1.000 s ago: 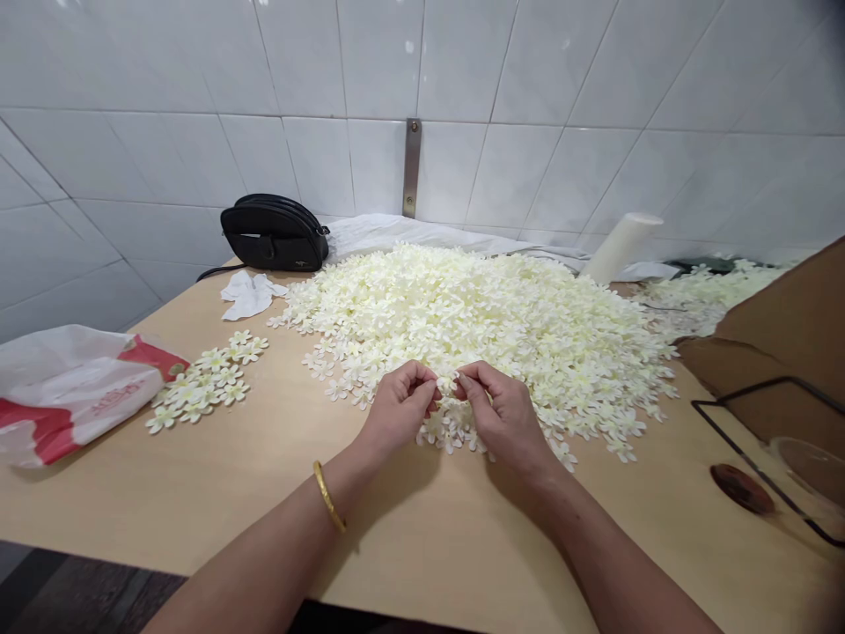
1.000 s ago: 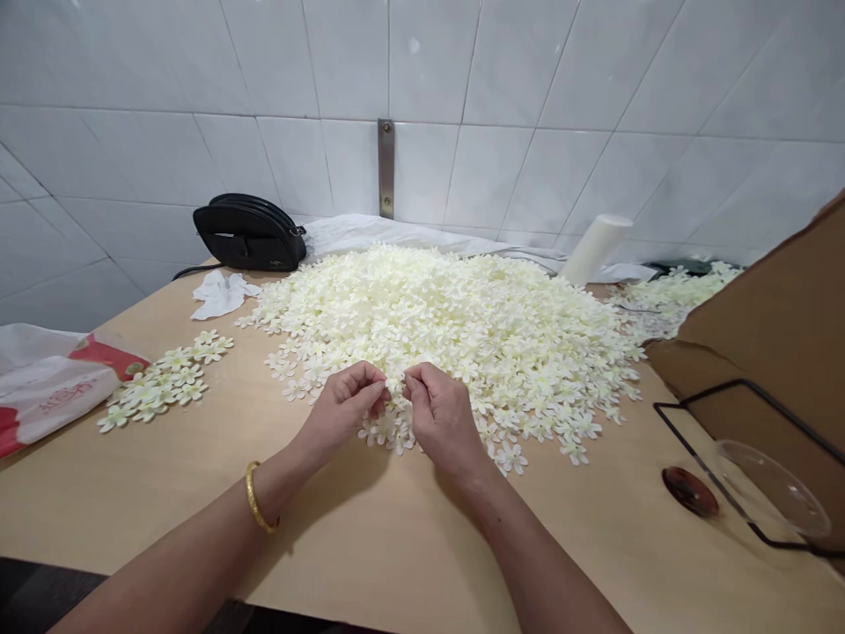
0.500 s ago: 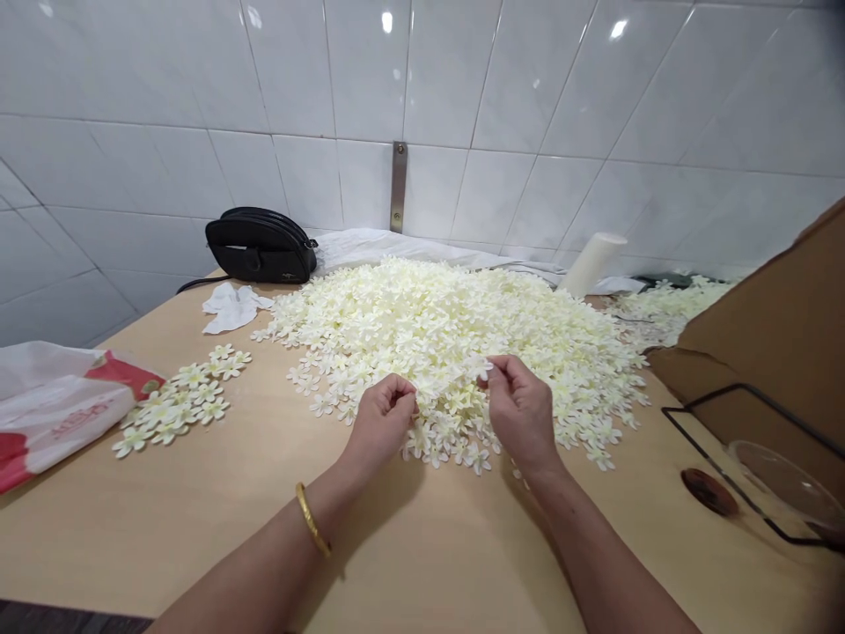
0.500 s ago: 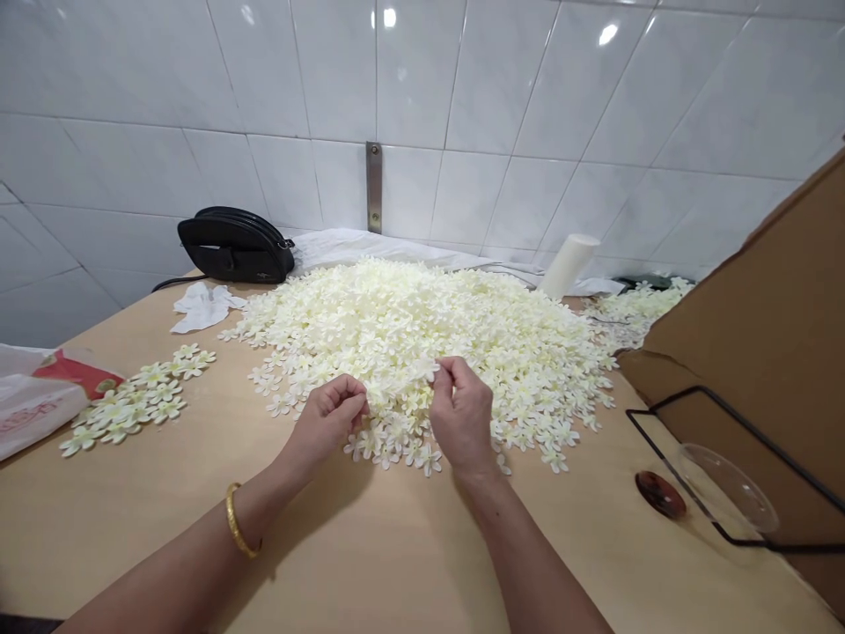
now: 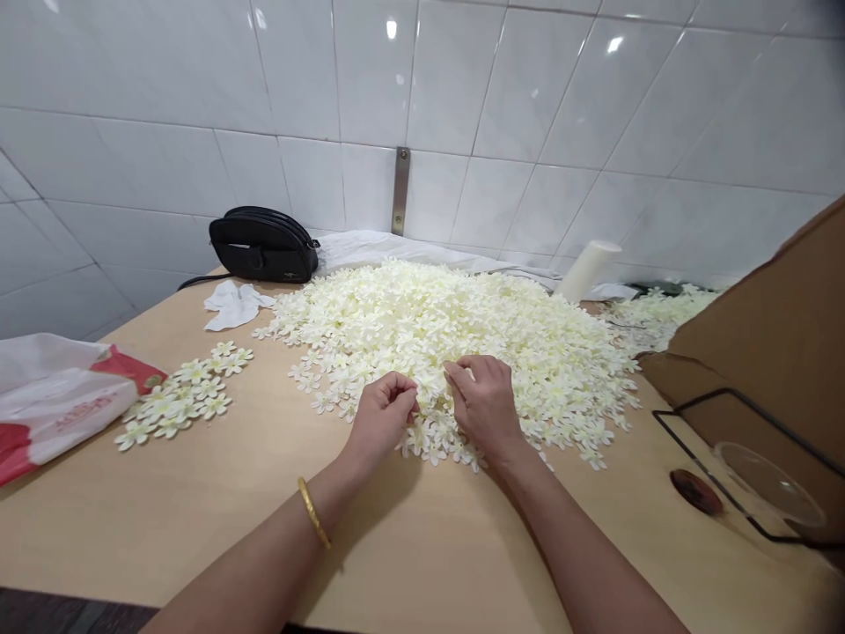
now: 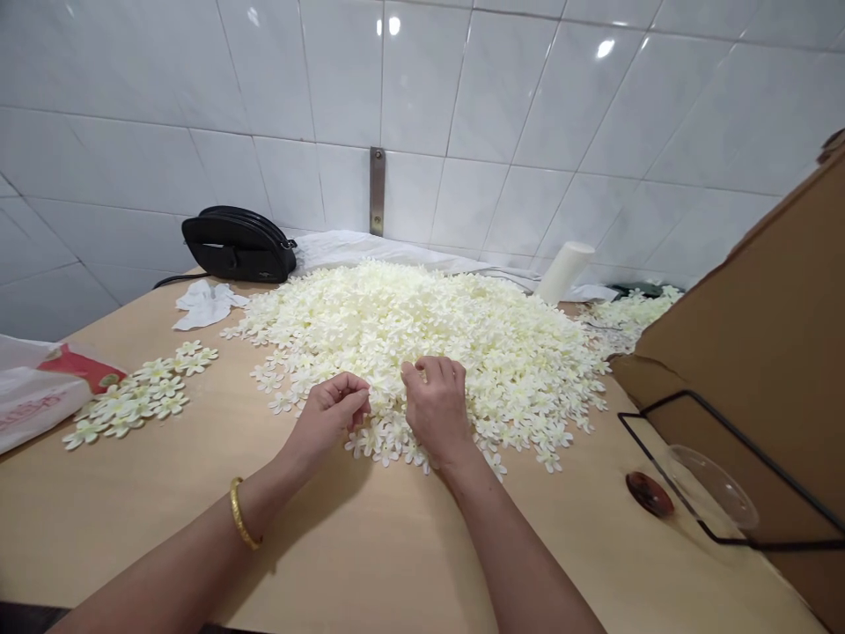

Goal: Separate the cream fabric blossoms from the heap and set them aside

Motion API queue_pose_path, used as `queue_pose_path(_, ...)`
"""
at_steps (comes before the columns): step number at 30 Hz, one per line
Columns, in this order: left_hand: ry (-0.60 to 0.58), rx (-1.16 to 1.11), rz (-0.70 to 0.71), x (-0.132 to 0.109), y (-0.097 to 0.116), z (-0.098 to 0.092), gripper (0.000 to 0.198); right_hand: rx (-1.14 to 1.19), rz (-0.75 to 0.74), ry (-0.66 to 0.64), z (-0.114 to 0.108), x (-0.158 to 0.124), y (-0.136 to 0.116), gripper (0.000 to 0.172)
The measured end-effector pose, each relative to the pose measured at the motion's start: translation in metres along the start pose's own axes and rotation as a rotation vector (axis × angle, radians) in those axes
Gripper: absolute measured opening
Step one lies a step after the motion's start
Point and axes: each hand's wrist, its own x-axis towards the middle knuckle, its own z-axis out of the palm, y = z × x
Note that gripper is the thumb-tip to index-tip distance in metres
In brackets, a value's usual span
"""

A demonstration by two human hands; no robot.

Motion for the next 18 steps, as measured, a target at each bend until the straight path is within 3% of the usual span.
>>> queue_pose_path(7,0.048,0.066,0.063,-0.001,-0.004,0.000,0.007,0.371,0.154,0.097,-0.009,0.000,-0.009,0.021)
queue_pose_path(13,0.042,0.198,0.178,-0.007,-0.005,0.002,0.011,0.677,0.186,-0.050,-0.025,0.004,-0.023,0.010)
queue_pose_path(18,-0.031,0.018,0.081,-0.009,0.006,0.002,0.019,0.749,0.261,-0.114,-0.028,0.003,-0.025,0.016)
